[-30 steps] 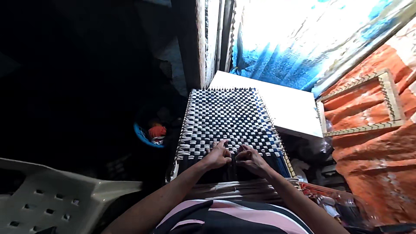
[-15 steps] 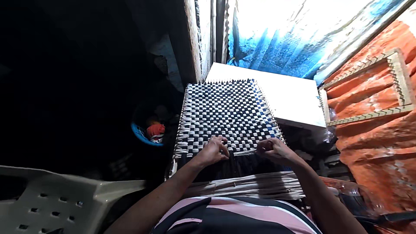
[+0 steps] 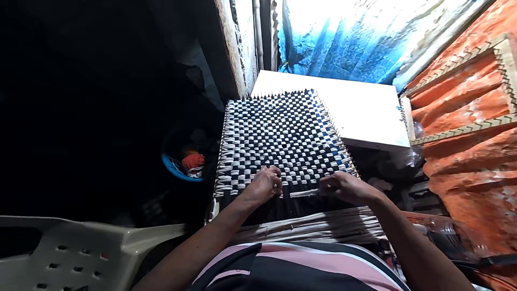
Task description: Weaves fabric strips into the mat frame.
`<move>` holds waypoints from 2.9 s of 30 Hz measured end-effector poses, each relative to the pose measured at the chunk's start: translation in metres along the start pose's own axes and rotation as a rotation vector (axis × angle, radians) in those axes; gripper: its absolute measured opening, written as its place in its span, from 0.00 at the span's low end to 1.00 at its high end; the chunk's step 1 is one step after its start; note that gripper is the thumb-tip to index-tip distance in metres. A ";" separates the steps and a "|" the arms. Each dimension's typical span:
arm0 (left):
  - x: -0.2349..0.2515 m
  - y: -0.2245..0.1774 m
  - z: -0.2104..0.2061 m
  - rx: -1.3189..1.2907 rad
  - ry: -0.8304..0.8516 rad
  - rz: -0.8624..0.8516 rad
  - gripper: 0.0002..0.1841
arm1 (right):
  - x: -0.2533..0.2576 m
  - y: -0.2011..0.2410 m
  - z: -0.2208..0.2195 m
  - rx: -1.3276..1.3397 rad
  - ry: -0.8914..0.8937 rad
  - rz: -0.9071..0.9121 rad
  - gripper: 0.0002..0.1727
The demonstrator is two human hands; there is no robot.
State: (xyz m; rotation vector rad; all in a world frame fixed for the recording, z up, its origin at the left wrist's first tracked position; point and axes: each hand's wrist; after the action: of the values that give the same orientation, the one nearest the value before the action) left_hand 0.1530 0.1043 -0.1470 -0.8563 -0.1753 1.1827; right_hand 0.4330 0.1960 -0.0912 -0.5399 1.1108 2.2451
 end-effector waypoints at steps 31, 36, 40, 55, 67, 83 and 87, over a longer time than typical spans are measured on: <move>0.000 0.017 0.018 -0.019 -0.034 -0.067 0.08 | 0.004 -0.032 0.003 -0.115 -0.398 -0.061 0.06; -0.011 0.010 0.011 0.120 0.073 -0.034 0.07 | 0.017 -0.036 0.002 -0.190 -0.374 -0.126 0.07; -0.006 0.012 -0.016 0.352 -0.116 -0.019 0.06 | 0.011 -0.035 -0.002 -0.140 -0.318 -0.050 0.09; 0.026 -0.039 0.012 -0.310 0.104 -0.252 0.13 | -0.025 0.005 0.003 -0.357 -0.451 0.170 0.14; 0.040 -0.021 0.006 -0.743 0.196 -0.187 0.11 | -0.015 -0.015 0.017 0.148 -0.296 0.091 0.14; 0.045 -0.025 -0.004 -0.618 0.077 -0.092 0.07 | -0.002 -0.008 -0.010 0.135 -0.736 -0.197 0.17; 0.042 -0.025 -0.010 -0.667 0.041 -0.130 0.07 | 0.014 0.011 -0.029 0.701 -0.368 -0.087 0.24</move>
State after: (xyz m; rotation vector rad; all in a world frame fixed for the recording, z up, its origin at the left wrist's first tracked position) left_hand 0.1945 0.1329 -0.1502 -1.4252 -0.6046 0.9877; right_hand 0.4179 0.1714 -0.1093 0.1099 1.5130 1.6285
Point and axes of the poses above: each hand's wrist, its own x-axis towards the middle knuckle, its own z-axis out of the back of the hand, y = z × x, and after that the axes turned 13 degrees about y, right-handed
